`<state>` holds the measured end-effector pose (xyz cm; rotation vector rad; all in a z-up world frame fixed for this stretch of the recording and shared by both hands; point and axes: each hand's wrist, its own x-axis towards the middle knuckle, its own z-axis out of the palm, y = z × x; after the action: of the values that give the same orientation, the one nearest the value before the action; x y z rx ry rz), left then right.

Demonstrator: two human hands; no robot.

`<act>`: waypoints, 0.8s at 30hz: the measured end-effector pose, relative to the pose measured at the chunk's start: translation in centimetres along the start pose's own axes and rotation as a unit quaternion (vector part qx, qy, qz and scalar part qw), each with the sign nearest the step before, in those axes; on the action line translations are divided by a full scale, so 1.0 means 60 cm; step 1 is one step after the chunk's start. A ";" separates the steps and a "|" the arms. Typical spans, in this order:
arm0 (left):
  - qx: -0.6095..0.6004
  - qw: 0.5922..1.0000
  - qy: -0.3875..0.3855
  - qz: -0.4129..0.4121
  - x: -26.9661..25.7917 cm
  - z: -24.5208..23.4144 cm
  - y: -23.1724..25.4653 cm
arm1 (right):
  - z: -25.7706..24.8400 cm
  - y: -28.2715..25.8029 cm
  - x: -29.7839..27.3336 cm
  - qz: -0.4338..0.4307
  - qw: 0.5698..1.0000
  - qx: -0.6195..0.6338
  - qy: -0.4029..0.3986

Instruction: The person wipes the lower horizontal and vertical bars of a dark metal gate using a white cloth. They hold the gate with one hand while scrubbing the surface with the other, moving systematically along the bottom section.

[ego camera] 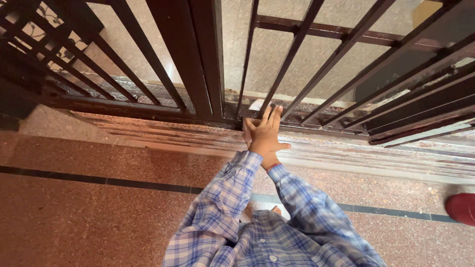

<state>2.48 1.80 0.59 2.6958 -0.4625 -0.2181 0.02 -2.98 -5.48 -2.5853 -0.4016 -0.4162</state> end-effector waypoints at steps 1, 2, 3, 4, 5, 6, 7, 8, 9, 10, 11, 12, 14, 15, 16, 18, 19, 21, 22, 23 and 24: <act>0.034 0.999 0.011 -0.018 -0.004 -0.003 0.009 | 0.002 -0.001 0.007 -0.002 1.000 0.004 -0.001; 0.053 0.998 0.023 -0.015 -0.010 -0.010 0.013 | 0.003 0.001 0.015 -0.004 1.000 0.008 -0.001; 0.071 0.997 0.035 -0.013 -0.018 -0.018 0.017 | 0.001 0.005 0.017 -0.007 1.000 0.013 -0.002; 0.089 0.995 0.047 -0.011 -0.024 -0.026 0.021 | -0.005 0.009 0.019 -0.009 1.000 0.018 -0.003; 0.116 0.992 0.027 -0.035 -0.028 -0.035 0.024 | -0.013 0.014 0.020 -0.012 1.000 0.022 -0.005; 0.143 0.988 0.007 -0.059 -0.030 -0.042 0.025 | -0.023 0.018 0.022 -0.016 1.000 0.024 -0.006; 0.170 0.982 -0.013 -0.084 -0.030 -0.045 0.027 | -0.014 0.020 0.022 -0.019 0.999 0.026 -0.007; 0.165 0.983 -0.010 -0.075 -0.028 -0.045 0.029 | -0.006 0.023 0.023 -0.022 0.999 0.029 -0.009; 0.160 0.985 -0.008 -0.066 -0.023 -0.042 0.031 | 0.000 0.026 0.024 -0.026 0.999 0.032 -0.009; 0.155 0.986 -0.006 -0.056 -0.019 -0.036 0.033 | 0.002 0.030 0.023 -0.028 0.999 0.037 -0.011; 0.164 0.985 -0.012 -0.062 -0.016 -0.034 0.036 | 0.003 0.036 0.018 -0.030 0.999 0.040 -0.014; 0.172 0.983 -0.018 -0.066 -0.011 -0.029 0.038 | 0.002 0.044 0.010 -0.031 0.998 0.048 -0.020; 0.174 0.982 -0.024 -0.069 -0.005 -0.016 0.039 | -0.008 0.053 -0.011 -0.019 0.994 0.096 -0.048; 0.167 0.983 -0.023 -0.067 -0.008 -0.014 0.034 | -0.017 0.055 -0.019 -0.008 0.990 0.125 -0.063; 0.160 0.985 -0.022 -0.065 -0.011 -0.012 0.031 | -0.033 0.059 -0.030 -0.038 0.997 0.056 -0.034; 0.119 0.991 -0.001 -0.053 -0.010 -0.011 0.027 | -0.070 0.063 -0.044 -0.094 0.988 -0.111 0.048; 0.099 0.994 0.009 -0.047 -0.008 -0.013 0.025 | -0.086 0.067 -0.038 -0.051 0.993 -0.102 0.005; 0.079 0.996 0.024 -0.037 -0.008 -0.015 0.020 | -0.115 0.087 -0.016 0.035 0.993 -0.083 -0.082; 0.069 0.997 0.029 -0.032 -0.011 -0.014 0.019 | -0.125 0.101 -0.004 0.019 0.998 -0.049 -0.044; 0.053 0.997 0.037 -0.030 -0.014 -0.014 0.018 | -0.133 0.118 0.011 0.004 1.000 -0.014 -0.006; 0.038 0.998 0.045 -0.026 -0.014 -0.014 0.017 | -0.136 0.132 0.023 -0.012 0.999 0.020 0.033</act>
<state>1.55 1.49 1.86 2.7814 -0.3815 -0.0954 2.33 -13.45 -1.46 -2.5234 -0.4140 -0.4962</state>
